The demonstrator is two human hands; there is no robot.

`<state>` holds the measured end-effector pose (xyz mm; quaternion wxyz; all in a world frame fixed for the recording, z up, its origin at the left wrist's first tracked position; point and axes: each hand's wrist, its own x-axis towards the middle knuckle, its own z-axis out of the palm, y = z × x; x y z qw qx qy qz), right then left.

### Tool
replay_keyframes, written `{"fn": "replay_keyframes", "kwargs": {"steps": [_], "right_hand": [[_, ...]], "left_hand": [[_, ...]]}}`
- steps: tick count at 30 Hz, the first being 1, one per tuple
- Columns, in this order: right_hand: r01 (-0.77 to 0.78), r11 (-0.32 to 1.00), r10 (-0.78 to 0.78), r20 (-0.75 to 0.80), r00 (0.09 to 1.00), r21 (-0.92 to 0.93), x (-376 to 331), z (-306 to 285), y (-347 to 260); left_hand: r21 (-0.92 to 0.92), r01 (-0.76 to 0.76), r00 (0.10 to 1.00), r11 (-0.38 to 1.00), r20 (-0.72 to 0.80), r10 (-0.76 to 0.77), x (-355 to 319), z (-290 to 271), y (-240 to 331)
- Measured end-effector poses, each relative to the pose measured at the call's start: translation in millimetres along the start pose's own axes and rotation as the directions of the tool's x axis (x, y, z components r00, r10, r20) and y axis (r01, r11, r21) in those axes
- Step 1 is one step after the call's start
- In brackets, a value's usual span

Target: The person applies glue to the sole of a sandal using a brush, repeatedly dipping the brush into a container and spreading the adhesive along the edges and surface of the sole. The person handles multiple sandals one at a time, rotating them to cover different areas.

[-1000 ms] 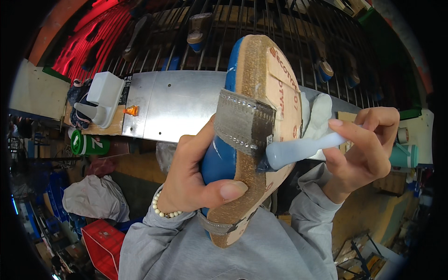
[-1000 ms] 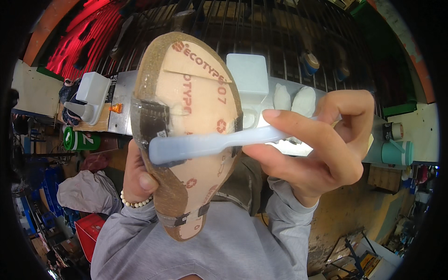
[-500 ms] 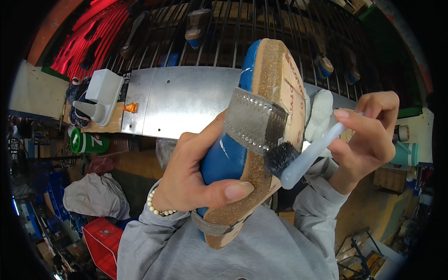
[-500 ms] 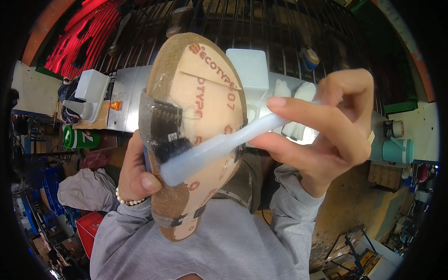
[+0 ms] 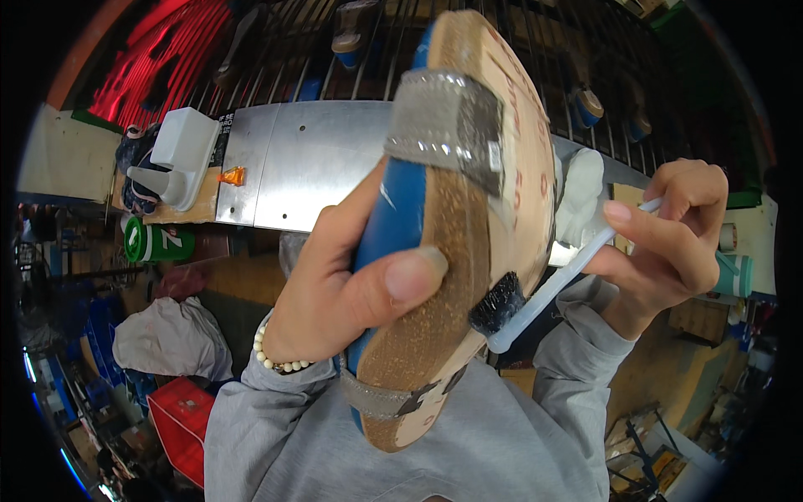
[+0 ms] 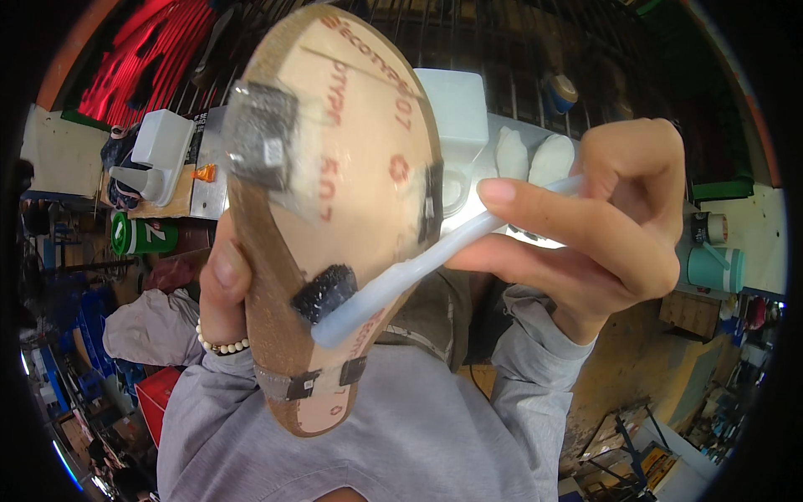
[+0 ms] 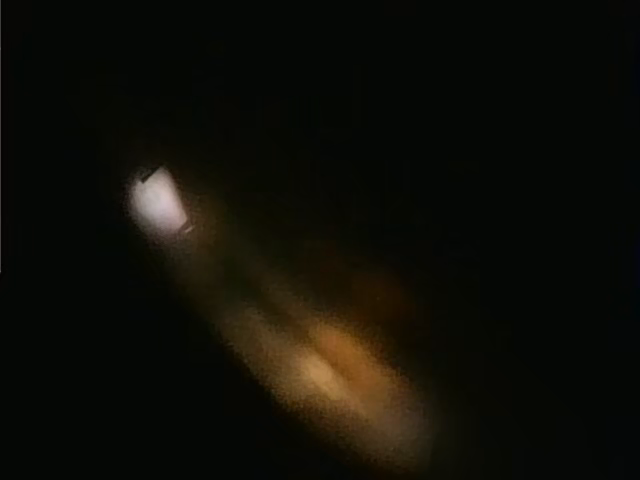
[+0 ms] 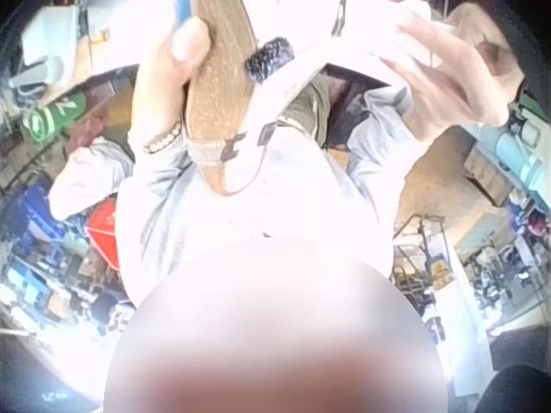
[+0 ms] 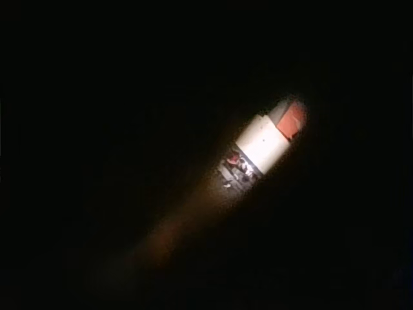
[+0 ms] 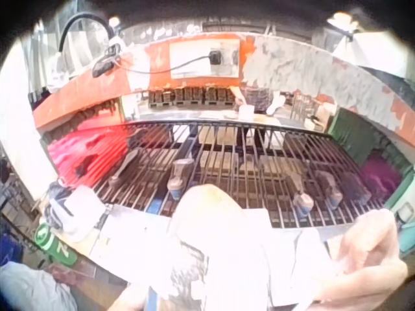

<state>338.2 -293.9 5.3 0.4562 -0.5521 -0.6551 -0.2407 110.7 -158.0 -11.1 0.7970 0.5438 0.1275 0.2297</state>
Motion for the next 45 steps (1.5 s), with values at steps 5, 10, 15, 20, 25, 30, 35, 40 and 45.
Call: {"fn": "replay_keyframes", "kwargs": {"steps": [5, 10, 15, 20, 25, 30, 35, 40, 45], "right_hand": [[0.02, 0.998, -0.02, 0.008, 1.0, -0.065, 0, -1, -8], [0.038, 0.999, -0.037, 0.067, 0.997, -0.024, 4, -2, -11], [0.028, 0.999, -0.03, 0.059, 0.998, 0.036, 4, 3, -16], [-0.063, 0.996, 0.061, 0.027, 0.998, 0.064, 1, 10, -19], [-0.053, 0.996, 0.048, 0.063, 0.997, 0.078, -3, 8, -20], [0.004, 0.987, -0.018, 0.078, 0.997, 0.163, -5, 5, -19], [-0.113, 0.993, 0.109, 0.098, 0.989, 0.033, -1, -2, -26], [-0.131, 0.991, 0.131, 0.0, 0.991, 0.031, -2, 4, -28], [-0.06, 0.995, 0.052, 0.099, 0.994, 0.077, -2, -4, -21]], "left_hand": [[-0.077, -0.061, 0.996, 0.995, -0.066, 0.056, 10, 4, 0], [-0.063, -0.179, 0.965, 0.982, -0.204, 0.163, 19, 3, -1], [-0.012, -0.249, 0.931, 0.968, -0.278, 0.236, 22, 0, -3], [0.035, -0.297, 0.894, 0.954, -0.342, 0.29, 23, -2, -3], [0.1, -0.332, 0.85, 0.938, -0.401, 0.343, 22, -2, -1], [0.148, -0.351, 0.817, 0.925, -0.435, 0.379, 20, -1, 3], [0.187, -0.362, 0.784, 0.913, -0.469, 0.407, 22, 4, 3], [0.23, -0.349, 0.774, 0.909, -0.475, 0.418, 20, 9, 3], [0.263, -0.289, 0.879, 0.921, -0.309, 0.364, 17, 3, 18]]}}
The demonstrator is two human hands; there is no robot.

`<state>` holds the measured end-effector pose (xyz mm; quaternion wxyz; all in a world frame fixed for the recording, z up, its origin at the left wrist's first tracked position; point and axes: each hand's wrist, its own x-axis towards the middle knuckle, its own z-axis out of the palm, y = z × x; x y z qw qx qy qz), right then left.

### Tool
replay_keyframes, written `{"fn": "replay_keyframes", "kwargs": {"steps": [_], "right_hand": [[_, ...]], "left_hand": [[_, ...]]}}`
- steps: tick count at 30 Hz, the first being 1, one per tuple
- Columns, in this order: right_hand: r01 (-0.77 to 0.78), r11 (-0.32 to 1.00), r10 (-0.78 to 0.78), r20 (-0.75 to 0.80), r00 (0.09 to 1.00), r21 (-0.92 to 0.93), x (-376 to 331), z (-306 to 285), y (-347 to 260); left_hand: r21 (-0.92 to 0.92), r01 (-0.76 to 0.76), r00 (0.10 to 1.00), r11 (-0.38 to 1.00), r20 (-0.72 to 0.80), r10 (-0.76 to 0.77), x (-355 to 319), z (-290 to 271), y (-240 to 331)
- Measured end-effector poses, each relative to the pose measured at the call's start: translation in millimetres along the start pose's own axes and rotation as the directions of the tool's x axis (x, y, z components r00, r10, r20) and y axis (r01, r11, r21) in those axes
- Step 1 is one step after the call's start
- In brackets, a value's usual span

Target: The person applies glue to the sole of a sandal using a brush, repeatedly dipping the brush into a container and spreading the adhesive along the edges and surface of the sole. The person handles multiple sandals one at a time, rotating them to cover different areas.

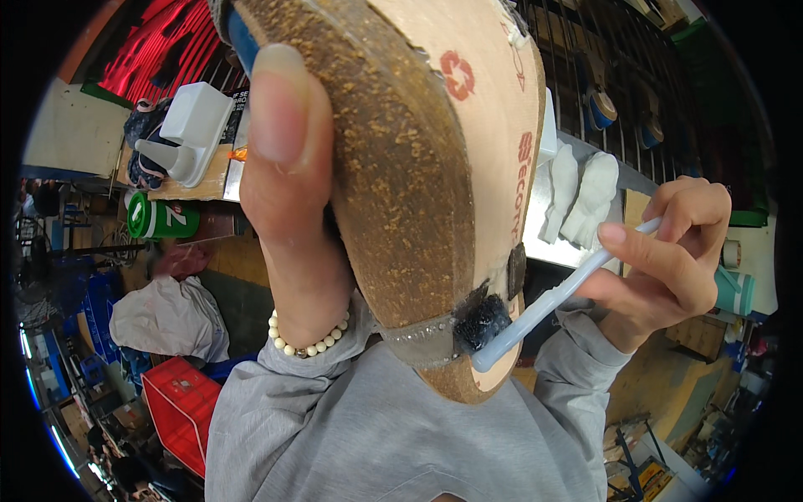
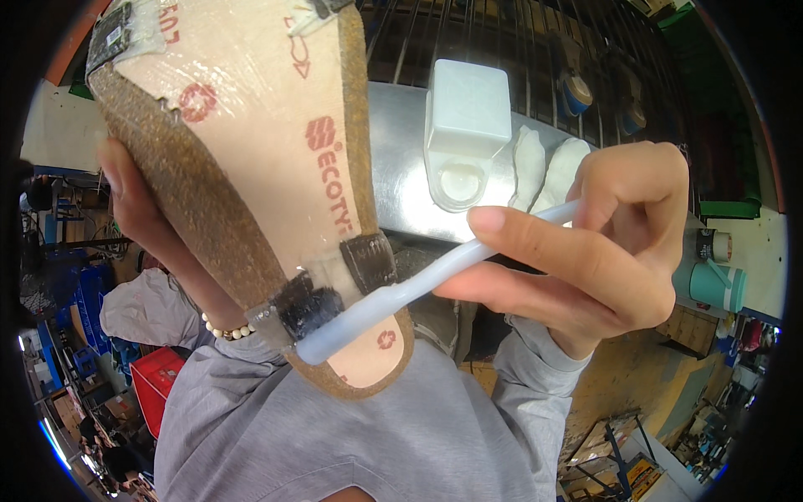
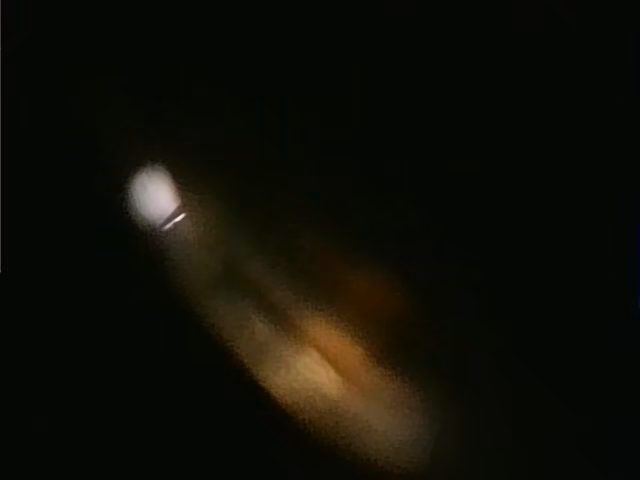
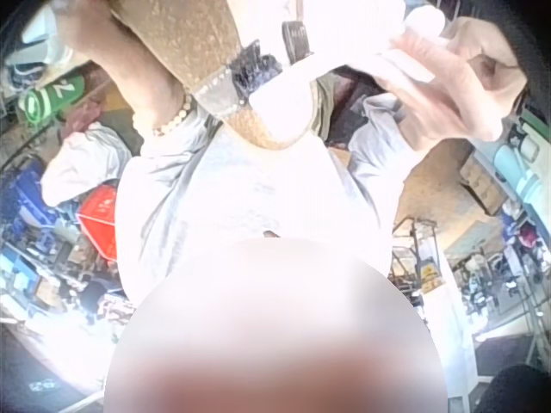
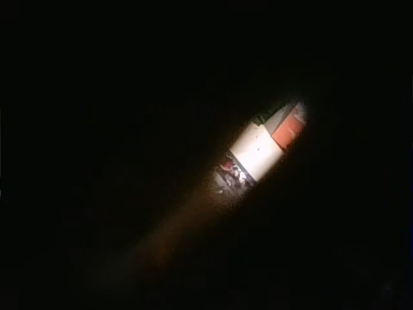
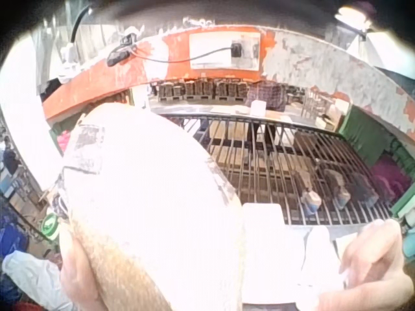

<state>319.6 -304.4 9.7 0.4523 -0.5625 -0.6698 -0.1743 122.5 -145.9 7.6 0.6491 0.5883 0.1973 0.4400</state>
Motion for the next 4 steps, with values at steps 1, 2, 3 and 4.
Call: {"fn": "replay_keyframes", "kwargs": {"steps": [1, 2, 3, 4], "right_hand": [[0.015, 1.0, -0.015, 0.02, 1.0, -0.007, 0.0, -2.7, 0.5], [0.033, 0.999, -0.032, 0.045, 0.998, -0.022, 0.2, -5.4, 0.9], [0.062, 0.997, -0.06, 0.067, 0.996, -0.036, 0.8, -8.0, 2.4], [0.061, 0.997, -0.059, 0.067, 0.996, -0.036, 0.0, -8.3, 2.7]], "left_hand": [[-0.19, 0.027, 0.999, 0.981, -0.019, -0.031, 0.3, 1.8, 1.8], [-0.294, 0.042, 0.998, 0.955, -0.024, -0.051, 1.0, 3.6, 3.8], [-0.394, 0.053, 0.997, 0.917, -0.028, -0.07, 1.7, 5.3, 5.7], [-0.394, 0.054, 0.997, 0.918, -0.028, -0.071, 2.9, 7.1, 7.3]]}}
